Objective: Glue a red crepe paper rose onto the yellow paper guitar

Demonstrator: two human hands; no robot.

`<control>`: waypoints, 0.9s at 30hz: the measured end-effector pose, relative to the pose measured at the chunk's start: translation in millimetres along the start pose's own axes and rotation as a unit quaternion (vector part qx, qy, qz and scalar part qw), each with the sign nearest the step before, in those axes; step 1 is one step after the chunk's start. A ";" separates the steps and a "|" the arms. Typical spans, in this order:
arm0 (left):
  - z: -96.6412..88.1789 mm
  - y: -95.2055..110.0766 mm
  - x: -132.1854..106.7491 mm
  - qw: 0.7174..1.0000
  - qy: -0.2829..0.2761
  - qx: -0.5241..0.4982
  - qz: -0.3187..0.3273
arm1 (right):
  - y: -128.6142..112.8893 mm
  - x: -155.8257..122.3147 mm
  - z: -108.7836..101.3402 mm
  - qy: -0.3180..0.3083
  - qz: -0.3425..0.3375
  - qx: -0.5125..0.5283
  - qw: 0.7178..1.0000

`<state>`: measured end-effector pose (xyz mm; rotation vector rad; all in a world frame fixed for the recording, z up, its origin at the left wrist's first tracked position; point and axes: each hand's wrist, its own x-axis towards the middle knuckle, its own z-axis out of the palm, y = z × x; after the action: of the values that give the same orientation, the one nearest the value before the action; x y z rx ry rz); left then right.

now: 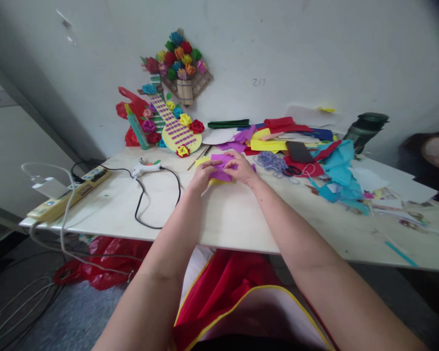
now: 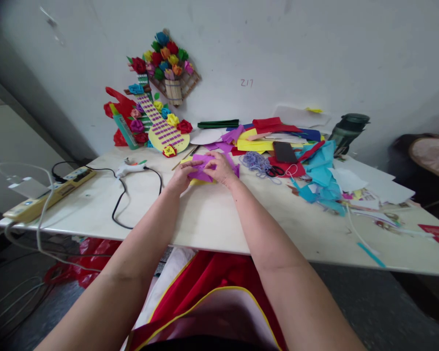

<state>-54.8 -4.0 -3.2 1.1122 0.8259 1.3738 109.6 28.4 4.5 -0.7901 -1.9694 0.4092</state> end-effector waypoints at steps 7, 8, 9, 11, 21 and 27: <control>0.9 1.8 -1.9 1.000 -0.010 -0.015 -0.006 | 1.3 0.4 1.8 -0.005 -0.008 0.025 1.000; 1.0 1.9 -2.3 1.000 -0.013 -0.012 -0.003 | 1.1 0.4 1.8 -0.003 -0.007 0.025 1.000; 1.1 1.8 -2.7 1.000 -0.015 -0.008 0.000 | 0.9 0.5 1.8 0.000 -0.006 0.024 1.000; 0.8 0.9 -3.1 1.000 -0.016 0.001 0.005 | 0.1 0.7 1.7 0.004 -0.003 0.019 1.000; -1.6 -0.9 -1.5 1.000 -0.005 0.006 0.005 | -7.1 0.4 -4.6 0.010 0.000 0.028 1.000; -1.1 4.3 -3.0 1.000 0.006 -0.010 0.005 | -4.9 -0.9 -15.3 0.004 0.011 0.051 0.999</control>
<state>-57.4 -7.3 0.0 1.0944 0.8142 1.3967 121.3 23.7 14.4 -0.7481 -1.9190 0.5144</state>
